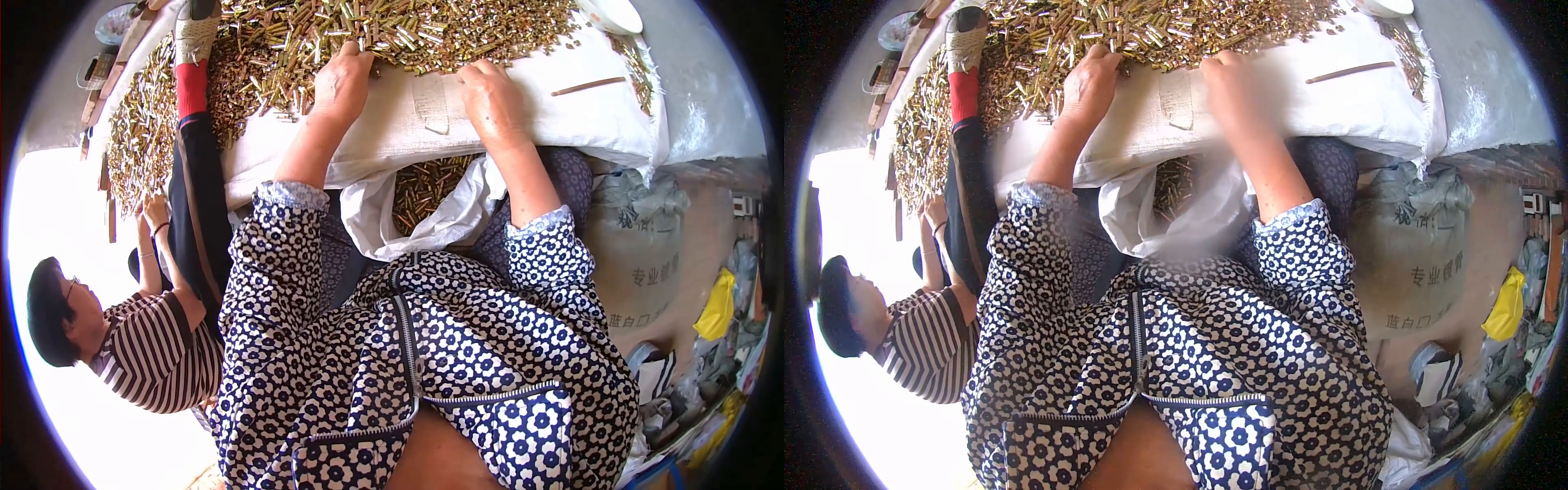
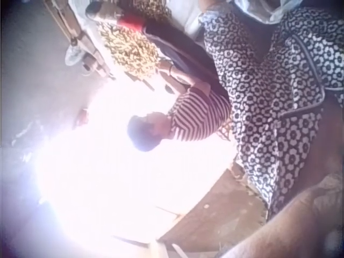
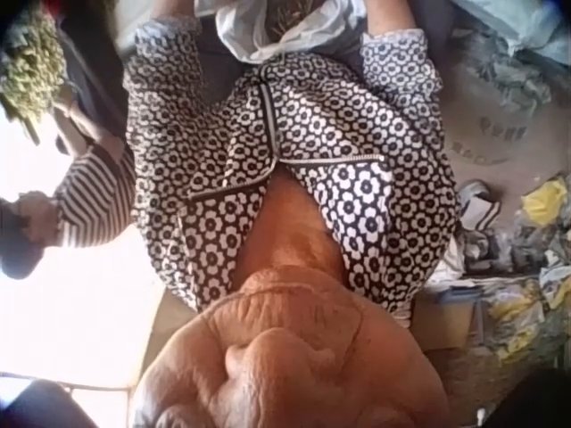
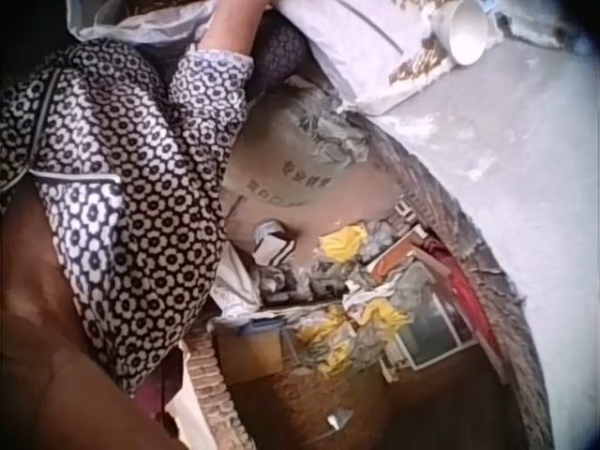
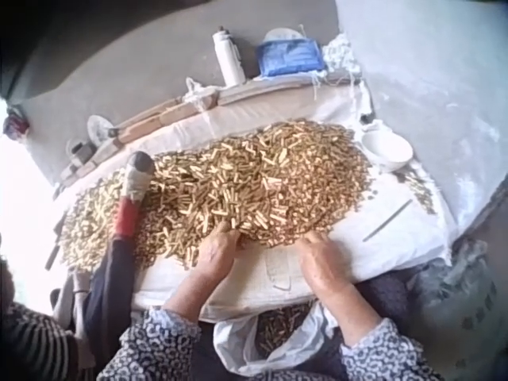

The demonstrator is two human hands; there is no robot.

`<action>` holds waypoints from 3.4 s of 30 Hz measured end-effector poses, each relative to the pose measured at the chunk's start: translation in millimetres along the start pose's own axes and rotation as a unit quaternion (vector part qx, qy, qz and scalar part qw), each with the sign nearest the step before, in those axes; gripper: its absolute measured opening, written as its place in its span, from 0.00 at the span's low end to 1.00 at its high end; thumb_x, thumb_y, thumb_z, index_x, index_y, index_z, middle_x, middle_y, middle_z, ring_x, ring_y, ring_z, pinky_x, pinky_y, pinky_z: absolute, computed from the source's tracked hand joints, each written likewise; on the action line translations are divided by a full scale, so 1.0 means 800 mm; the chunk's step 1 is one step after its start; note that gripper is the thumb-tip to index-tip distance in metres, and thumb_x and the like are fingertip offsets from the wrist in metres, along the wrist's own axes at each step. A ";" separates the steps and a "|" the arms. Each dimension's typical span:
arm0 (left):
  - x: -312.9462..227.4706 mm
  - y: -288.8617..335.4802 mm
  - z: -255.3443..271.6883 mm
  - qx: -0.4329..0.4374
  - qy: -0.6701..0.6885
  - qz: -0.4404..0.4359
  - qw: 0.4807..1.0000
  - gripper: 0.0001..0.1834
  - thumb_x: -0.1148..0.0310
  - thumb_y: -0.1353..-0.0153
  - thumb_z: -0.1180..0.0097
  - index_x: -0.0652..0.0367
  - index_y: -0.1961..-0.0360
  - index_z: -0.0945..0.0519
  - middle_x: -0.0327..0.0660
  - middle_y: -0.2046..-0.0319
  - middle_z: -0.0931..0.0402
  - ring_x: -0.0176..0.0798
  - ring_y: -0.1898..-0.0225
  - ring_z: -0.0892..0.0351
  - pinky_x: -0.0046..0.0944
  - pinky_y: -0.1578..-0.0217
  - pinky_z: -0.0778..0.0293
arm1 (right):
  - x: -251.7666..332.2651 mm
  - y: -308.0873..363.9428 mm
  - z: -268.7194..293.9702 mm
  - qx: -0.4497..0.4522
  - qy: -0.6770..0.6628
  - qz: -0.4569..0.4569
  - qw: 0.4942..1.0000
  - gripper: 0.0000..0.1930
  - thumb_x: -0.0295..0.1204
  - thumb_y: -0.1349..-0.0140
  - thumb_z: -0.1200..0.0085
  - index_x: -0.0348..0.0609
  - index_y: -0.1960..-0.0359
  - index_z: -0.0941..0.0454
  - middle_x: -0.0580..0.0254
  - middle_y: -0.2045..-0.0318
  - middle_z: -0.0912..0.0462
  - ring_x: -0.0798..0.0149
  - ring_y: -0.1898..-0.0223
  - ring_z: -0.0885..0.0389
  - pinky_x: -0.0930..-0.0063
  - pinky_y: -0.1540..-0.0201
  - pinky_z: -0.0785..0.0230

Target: The person repeatedly picks metal sleeves and small fittings from a pile, inserts the fittings into the sleeves by hand, and places the assembled pieces into a bag.

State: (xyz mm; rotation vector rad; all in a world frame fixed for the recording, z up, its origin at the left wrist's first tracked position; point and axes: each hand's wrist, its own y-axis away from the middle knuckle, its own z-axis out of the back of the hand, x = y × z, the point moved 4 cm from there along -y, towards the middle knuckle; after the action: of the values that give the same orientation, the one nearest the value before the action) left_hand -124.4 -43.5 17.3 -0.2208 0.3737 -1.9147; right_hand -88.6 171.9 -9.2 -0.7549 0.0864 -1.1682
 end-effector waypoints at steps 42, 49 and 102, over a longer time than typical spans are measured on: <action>-0.055 0.105 0.011 -0.003 0.705 0.248 0.665 0.04 0.75 0.39 0.44 0.61 0.63 0.23 0.34 0.76 0.24 0.21 0.78 0.30 0.20 0.82 0.41 | 0.059 0.024 -0.009 0.156 -0.598 -0.202 0.760 0.06 0.25 0.44 0.40 0.40 0.65 0.20 0.75 0.69 0.22 0.79 0.64 0.27 0.84 0.58 0.33; -0.072 0.093 0.003 0.037 0.405 0.118 0.906 0.05 0.73 0.38 0.45 0.59 0.61 0.24 0.39 0.71 0.22 0.30 0.74 0.25 0.30 0.76 0.29 | 0.061 0.024 -0.004 0.143 -0.329 -0.023 0.933 0.05 0.21 0.50 0.44 0.41 0.70 0.24 0.62 0.73 0.22 0.60 0.68 0.22 0.71 0.63 0.30; -0.027 0.069 0.034 0.009 0.195 0.027 0.980 0.08 0.72 0.44 0.44 0.62 0.63 0.21 0.44 0.68 0.22 0.44 0.68 0.21 0.38 0.64 0.26 | 0.037 0.009 0.000 0.039 -0.320 -0.058 0.945 0.05 0.23 0.46 0.47 0.41 0.67 0.22 0.58 0.68 0.21 0.60 0.69 0.21 0.66 0.67 0.30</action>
State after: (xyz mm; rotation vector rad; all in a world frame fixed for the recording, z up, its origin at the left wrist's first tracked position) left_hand -59.4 -45.5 23.1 0.1791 0.6157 -1.9034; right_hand -70.2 147.7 -4.0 -1.0443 -0.5500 -0.9800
